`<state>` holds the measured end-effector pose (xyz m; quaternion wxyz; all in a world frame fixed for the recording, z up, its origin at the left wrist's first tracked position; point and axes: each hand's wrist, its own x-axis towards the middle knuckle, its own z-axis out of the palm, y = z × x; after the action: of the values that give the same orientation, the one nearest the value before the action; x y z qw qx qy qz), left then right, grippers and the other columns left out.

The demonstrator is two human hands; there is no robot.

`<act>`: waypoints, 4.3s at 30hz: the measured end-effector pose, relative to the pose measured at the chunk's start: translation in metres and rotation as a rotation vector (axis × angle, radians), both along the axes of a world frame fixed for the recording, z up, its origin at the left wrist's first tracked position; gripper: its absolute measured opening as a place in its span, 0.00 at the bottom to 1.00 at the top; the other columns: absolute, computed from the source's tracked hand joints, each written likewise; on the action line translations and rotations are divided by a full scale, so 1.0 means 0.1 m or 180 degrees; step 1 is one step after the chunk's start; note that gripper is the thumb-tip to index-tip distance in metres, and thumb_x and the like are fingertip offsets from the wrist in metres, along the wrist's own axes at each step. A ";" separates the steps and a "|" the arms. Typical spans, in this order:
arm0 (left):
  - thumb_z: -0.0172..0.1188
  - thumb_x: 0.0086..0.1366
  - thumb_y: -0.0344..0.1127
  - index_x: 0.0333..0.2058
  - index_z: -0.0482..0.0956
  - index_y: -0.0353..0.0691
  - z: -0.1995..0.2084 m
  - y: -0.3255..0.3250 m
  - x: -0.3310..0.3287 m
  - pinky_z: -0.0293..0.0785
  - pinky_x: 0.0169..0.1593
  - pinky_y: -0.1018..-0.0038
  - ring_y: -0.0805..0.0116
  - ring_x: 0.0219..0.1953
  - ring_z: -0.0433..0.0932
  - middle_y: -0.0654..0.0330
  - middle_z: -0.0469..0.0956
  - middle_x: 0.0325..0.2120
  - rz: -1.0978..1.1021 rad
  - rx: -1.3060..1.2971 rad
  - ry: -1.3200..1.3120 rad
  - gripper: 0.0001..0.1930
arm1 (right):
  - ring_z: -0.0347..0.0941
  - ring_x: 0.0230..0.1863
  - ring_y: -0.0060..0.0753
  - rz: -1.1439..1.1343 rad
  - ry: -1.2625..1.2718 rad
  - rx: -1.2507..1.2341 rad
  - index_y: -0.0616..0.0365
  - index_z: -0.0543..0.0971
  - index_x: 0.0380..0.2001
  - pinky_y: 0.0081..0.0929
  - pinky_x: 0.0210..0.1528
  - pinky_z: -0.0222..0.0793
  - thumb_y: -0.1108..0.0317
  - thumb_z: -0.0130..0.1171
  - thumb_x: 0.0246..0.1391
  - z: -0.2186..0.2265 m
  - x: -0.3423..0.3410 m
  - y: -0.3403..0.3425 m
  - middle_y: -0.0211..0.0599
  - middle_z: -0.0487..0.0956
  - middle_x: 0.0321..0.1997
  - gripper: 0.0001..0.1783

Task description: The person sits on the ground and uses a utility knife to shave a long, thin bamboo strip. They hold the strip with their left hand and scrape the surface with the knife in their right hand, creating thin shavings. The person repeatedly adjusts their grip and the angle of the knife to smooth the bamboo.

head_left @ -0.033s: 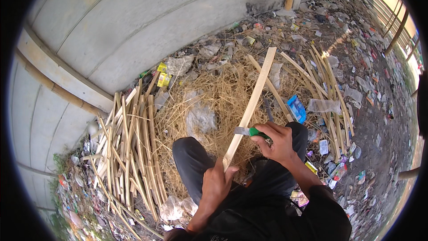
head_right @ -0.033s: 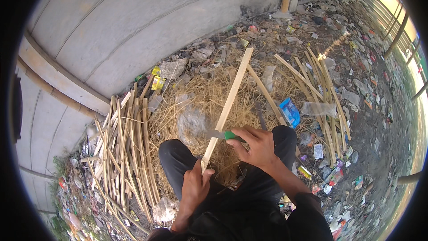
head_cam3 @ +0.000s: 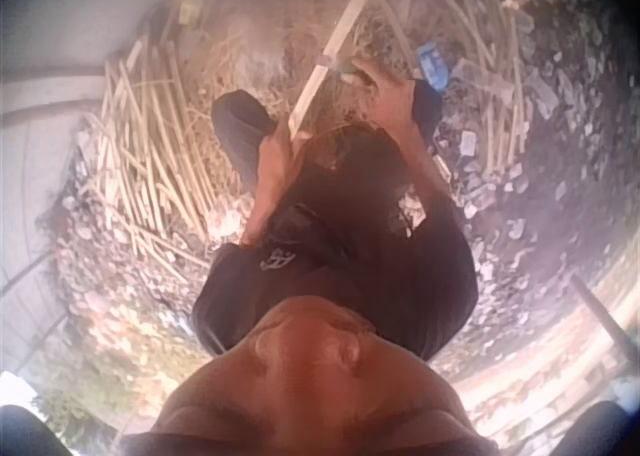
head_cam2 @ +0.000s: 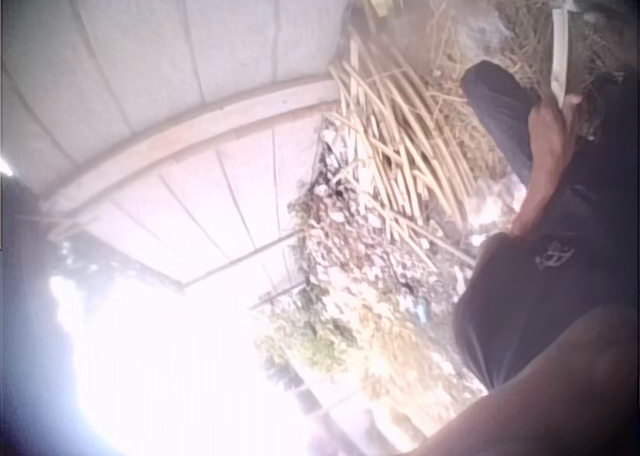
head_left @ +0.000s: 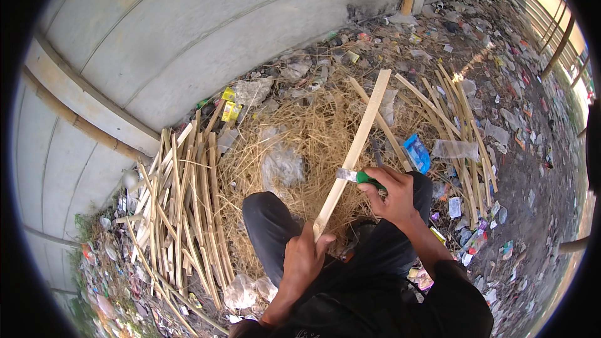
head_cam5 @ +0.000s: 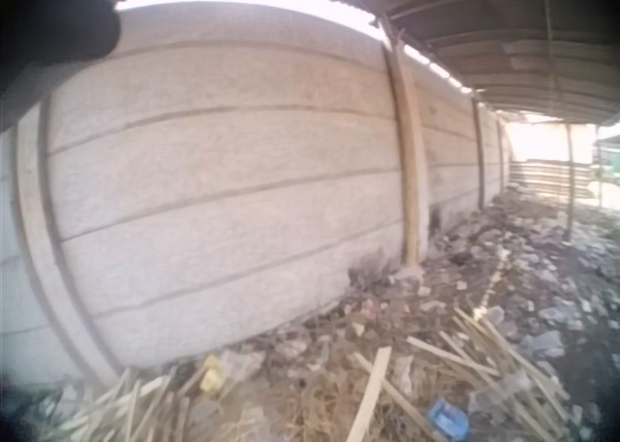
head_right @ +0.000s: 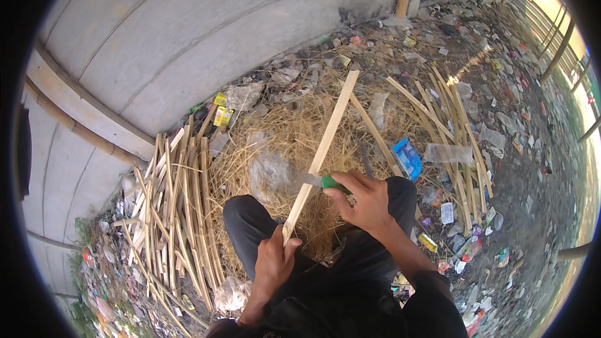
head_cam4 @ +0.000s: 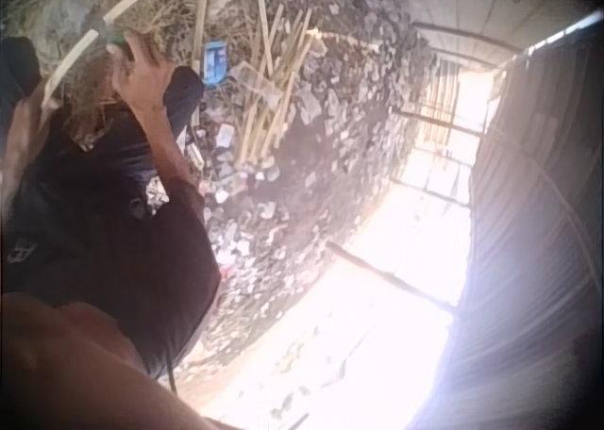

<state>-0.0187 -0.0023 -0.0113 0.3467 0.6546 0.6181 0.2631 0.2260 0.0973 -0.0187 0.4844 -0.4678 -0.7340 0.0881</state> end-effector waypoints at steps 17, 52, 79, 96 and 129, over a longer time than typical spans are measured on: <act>0.59 0.76 0.58 0.43 0.70 0.31 -0.14 -0.03 -0.13 0.74 0.29 0.44 0.30 0.28 0.81 0.39 0.79 0.20 -0.0141 0.0165 0.0257 0.29 | 0.85 0.28 0.39 0.0338 0.0014 -0.0282 0.56 0.85 0.44 0.31 0.29 0.77 0.60 0.74 0.61 -0.15 -0.01 -0.06 0.36 0.87 0.36 0.14; 0.55 0.81 0.51 0.44 0.72 0.32 -0.08 -0.24 -0.19 0.71 0.33 0.40 0.27 0.29 0.79 0.38 0.77 0.21 -0.0160 -0.0221 0.0452 0.22 | 0.82 0.29 0.31 -0.0707 0.0458 -0.0096 0.63 0.86 0.46 0.28 0.32 0.74 0.64 0.69 0.66 0.00 0.58 0.53 0.42 0.87 0.35 0.13; 0.59 0.76 0.60 0.47 0.71 0.31 -0.02 0.13 0.11 0.78 0.30 0.45 0.31 0.29 0.83 0.40 0.81 0.22 0.0029 0.0351 0.0333 0.30 | 0.86 0.31 0.42 0.0481 -0.0045 -0.0310 0.55 0.85 0.45 0.33 0.29 0.79 0.62 0.74 0.58 -0.16 -0.31 -0.39 0.36 0.87 0.36 0.15; 0.52 0.81 0.55 0.42 0.74 0.32 -0.11 -0.49 -0.24 0.75 0.34 0.39 0.27 0.30 0.81 0.36 0.80 0.22 -0.0315 -0.0593 0.0310 0.26 | 0.79 0.27 0.32 -0.1021 0.0285 -0.0699 0.61 0.87 0.48 0.31 0.32 0.73 0.57 0.65 0.70 -0.29 0.96 0.93 0.41 0.86 0.33 0.17; 0.65 0.78 0.46 0.49 0.79 0.30 0.27 0.21 -0.03 0.70 0.32 0.70 0.75 0.27 0.70 0.62 0.76 0.23 -0.0172 -0.0236 -0.1253 0.20 | 0.82 0.26 0.40 0.1089 0.0037 -0.0208 0.53 0.84 0.43 0.34 0.27 0.75 0.57 0.77 0.56 -0.13 -0.28 -0.31 0.34 0.82 0.30 0.18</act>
<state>-0.0219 0.0186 0.0153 0.4916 0.5938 0.5298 0.3537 0.1976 0.0662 -0.0316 0.4510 -0.3511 -0.7968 0.1958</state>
